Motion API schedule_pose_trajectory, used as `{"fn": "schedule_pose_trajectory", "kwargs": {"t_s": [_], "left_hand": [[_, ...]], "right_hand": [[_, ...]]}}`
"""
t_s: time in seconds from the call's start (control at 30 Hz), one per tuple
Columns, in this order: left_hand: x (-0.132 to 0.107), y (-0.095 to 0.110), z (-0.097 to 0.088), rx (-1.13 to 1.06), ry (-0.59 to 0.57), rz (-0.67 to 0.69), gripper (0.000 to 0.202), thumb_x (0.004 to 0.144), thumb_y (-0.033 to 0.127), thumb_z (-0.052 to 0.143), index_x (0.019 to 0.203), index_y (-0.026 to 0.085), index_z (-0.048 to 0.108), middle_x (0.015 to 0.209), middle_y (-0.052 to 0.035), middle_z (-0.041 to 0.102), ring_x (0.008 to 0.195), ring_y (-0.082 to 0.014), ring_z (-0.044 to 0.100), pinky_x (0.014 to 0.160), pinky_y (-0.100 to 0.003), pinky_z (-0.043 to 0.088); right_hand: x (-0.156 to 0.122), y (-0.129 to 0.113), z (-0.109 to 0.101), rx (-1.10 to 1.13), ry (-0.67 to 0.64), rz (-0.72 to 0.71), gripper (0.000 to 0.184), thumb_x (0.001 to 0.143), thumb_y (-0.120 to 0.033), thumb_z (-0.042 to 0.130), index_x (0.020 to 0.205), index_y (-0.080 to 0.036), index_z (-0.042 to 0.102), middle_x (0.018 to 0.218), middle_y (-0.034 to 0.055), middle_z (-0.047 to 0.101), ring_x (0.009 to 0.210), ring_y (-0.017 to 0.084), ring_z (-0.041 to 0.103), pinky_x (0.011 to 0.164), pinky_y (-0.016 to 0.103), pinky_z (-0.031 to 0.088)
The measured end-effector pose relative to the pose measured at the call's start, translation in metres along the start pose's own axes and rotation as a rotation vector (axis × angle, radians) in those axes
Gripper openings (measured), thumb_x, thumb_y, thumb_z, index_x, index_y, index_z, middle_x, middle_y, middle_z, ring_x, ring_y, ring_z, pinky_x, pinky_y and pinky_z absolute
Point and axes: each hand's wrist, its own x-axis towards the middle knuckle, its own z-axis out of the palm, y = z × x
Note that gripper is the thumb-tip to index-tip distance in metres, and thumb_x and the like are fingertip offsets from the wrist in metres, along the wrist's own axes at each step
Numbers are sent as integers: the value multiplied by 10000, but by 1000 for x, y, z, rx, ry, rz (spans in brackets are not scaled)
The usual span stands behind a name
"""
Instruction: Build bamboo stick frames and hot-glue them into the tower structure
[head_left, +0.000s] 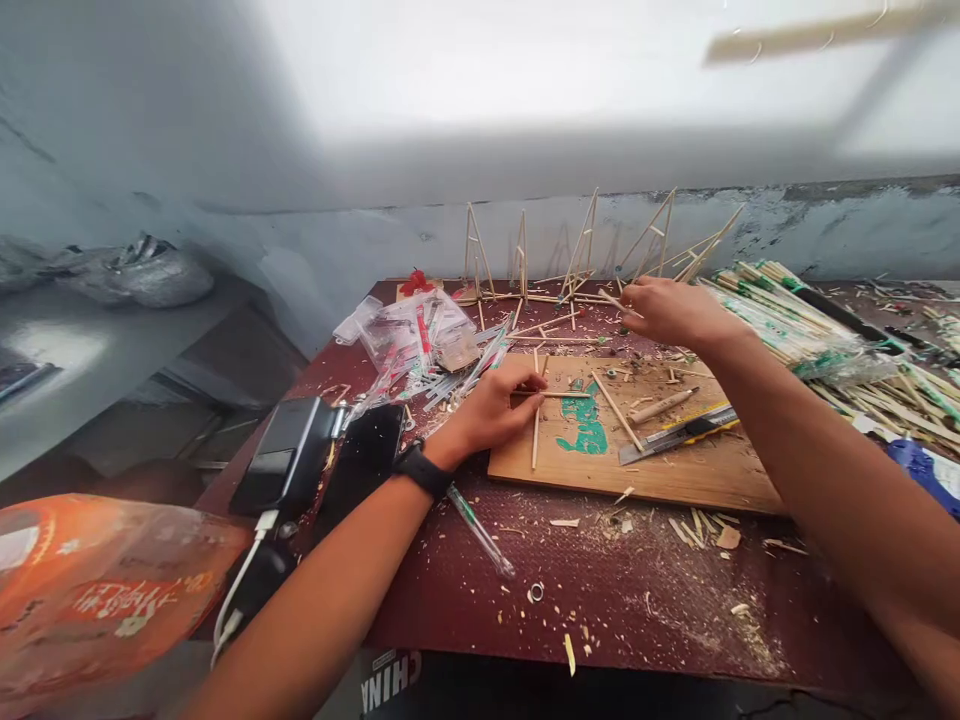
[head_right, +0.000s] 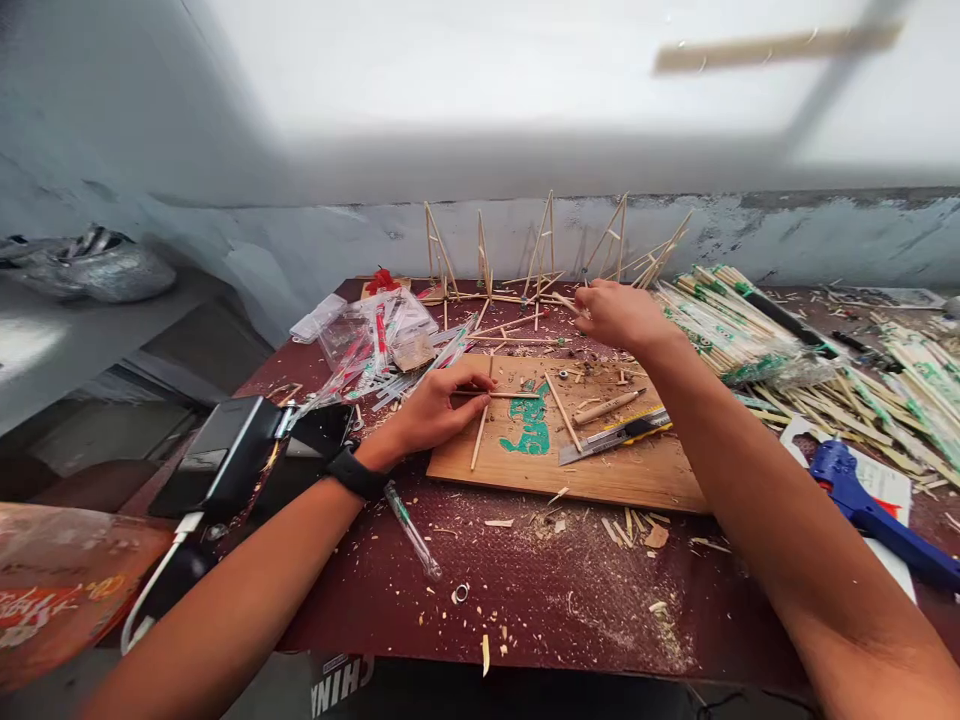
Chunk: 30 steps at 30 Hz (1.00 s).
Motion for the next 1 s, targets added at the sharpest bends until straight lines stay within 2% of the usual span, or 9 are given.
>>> {"fn": "schedule_pose_trajectory", "kwargs": {"t_s": [0.2, 0.3, 0.37, 0.47, 0.57, 0.7, 0.8, 0.9, 1.0], "left_hand": [[-1, -1, 1, 32, 1, 18, 140, 920, 191, 643, 1002, 172, 754, 1017, -100, 821, 936, -219, 791, 898, -417, 683], [-1, 0, -1, 31, -13, 25, 135, 924, 206, 631, 987, 173, 745, 995, -99, 814, 918, -215, 781, 896, -411, 668], [-1, 0, -2, 29, -18, 30, 127, 921, 208, 624, 973, 180, 737, 988, -93, 810, 913, -212, 769, 895, -410, 656], [-1, 2, -4, 30, -24, 36, 107, 912, 192, 612, 939, 192, 715, 965, -79, 797, 902, -206, 748, 889, -405, 636], [-1, 2, -4, 30, -16, 35, 51, 897, 178, 607, 889, 203, 651, 908, -60, 758, 855, -198, 719, 837, -383, 615], [0, 2, -3, 24, 26, 18, 102, 894, 189, 633, 919, 221, 539, 925, -48, 703, 849, -188, 686, 803, -354, 595], [1, 0, -1, -26, 42, 3, 170, 896, 159, 633, 999, 218, 511, 962, -49, 702, 883, -178, 700, 837, -336, 597], [2, -2, 0, -50, 38, -17, 225, 893, 112, 627, 1080, 199, 536, 971, -50, 715, 904, -173, 716, 862, -329, 593], [2, -4, 0, -26, 31, -21, 162, 903, 93, 614, 1027, 194, 589, 954, -52, 733, 892, -175, 714, 848, -334, 585]], "right_hand": [[23, 4, -14, 61, -215, -171, 281, 978, -394, 703, 1163, -203, 794, 1186, 106, 810, 1065, 271, 752, 946, 391, 579], [39, -11, -28, 22, -153, -211, 306, 1025, -404, 641, 1199, -197, 784, 1141, 118, 811, 1035, 280, 748, 935, 426, 578], [50, -30, -32, -43, -111, -279, 324, 1011, -361, 664, 1267, -192, 768, 1230, 143, 793, 1125, 304, 730, 968, 438, 570], [65, -63, -26, -87, -156, -339, 387, 942, -306, 765, 1319, -222, 759, 1365, 139, 760, 1226, 313, 709, 971, 413, 574], [75, -87, -14, -99, -204, -352, 445, 844, -225, 845, 1282, -263, 782, 1300, 95, 794, 1148, 286, 739, 885, 368, 585], [80, -95, -4, -109, -229, -365, 384, 834, -157, 804, 1206, -252, 806, 1155, 84, 824, 989, 248, 760, 744, 321, 558], [78, -92, -4, -102, -206, -377, 306, 841, -128, 768, 1132, -215, 806, 1109, 99, 820, 943, 245, 749, 730, 326, 543], [71, -87, -10, -69, -133, -403, 313, 884, -163, 743, 1195, -197, 770, 1190, 117, 797, 1024, 248, 732, 833, 349, 555], [57, -80, -19, 44, 36, -406, 339, 928, -237, 713, 1258, -161, 727, 1140, 125, 784, 982, 237, 723, 908, 387, 559]]}}
